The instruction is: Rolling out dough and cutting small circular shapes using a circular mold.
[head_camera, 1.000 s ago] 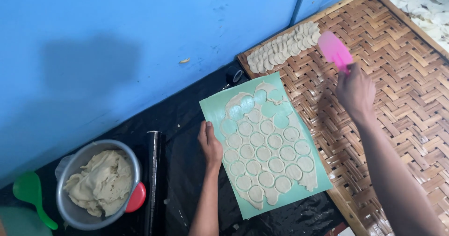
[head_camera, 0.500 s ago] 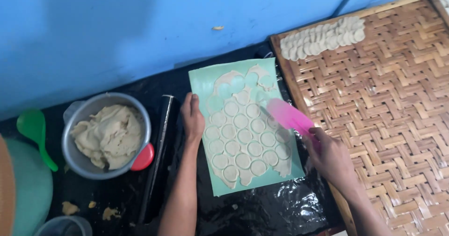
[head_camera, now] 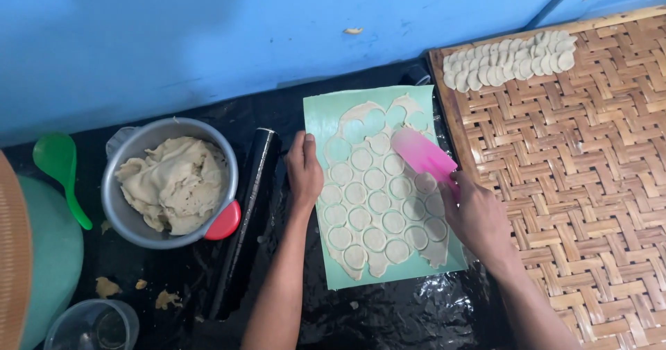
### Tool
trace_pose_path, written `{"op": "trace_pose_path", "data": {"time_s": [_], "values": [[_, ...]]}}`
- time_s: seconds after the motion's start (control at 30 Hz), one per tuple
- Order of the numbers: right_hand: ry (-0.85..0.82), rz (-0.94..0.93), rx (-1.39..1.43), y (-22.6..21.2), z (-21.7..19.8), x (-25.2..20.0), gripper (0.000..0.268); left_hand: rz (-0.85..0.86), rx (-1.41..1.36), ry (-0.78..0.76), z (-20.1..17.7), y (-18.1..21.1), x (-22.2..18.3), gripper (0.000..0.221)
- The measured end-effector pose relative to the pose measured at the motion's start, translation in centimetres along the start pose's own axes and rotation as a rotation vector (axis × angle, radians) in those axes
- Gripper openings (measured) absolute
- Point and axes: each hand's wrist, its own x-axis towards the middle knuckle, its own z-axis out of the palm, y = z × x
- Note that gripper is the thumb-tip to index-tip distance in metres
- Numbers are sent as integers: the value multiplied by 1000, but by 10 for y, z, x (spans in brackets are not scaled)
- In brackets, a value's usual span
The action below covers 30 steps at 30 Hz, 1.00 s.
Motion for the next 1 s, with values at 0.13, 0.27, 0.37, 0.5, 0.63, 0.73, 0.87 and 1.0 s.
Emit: {"op": "trace_pose_path", "data": {"time_s": [0.13, 0.27, 0.37, 0.5, 0.63, 0.73, 0.87, 1.0], "values": [[-11, -1, 5, -5, -1, 4, 32, 9, 0, 7, -1, 4, 1, 31], [-129, 71, -42, -6, -1, 5, 33, 11, 8, 7, 1, -1, 0, 31], [-167, 80, -19, -9, -6, 7, 34, -8, 23, 3, 0, -1, 0, 32], [-205, 108, -22, -11, -6, 12, 34, -4, 18, -1, 2, 4, 1, 31], [-175, 94, 71, 4, 5, 19, 37, 23, 10, 5, 0, 3, 1, 31], [-204, 146, 147, 13, 14, 20, 39, 23, 8, 2, 1, 0, 0, 31], [-262, 168, 253, 17, 15, 23, 40, -3, 16, 2, 2, -3, 0, 32], [-368, 235, 469, 21, 15, 26, 39, 19, 17, 3, 0, -1, -1, 32]]}}
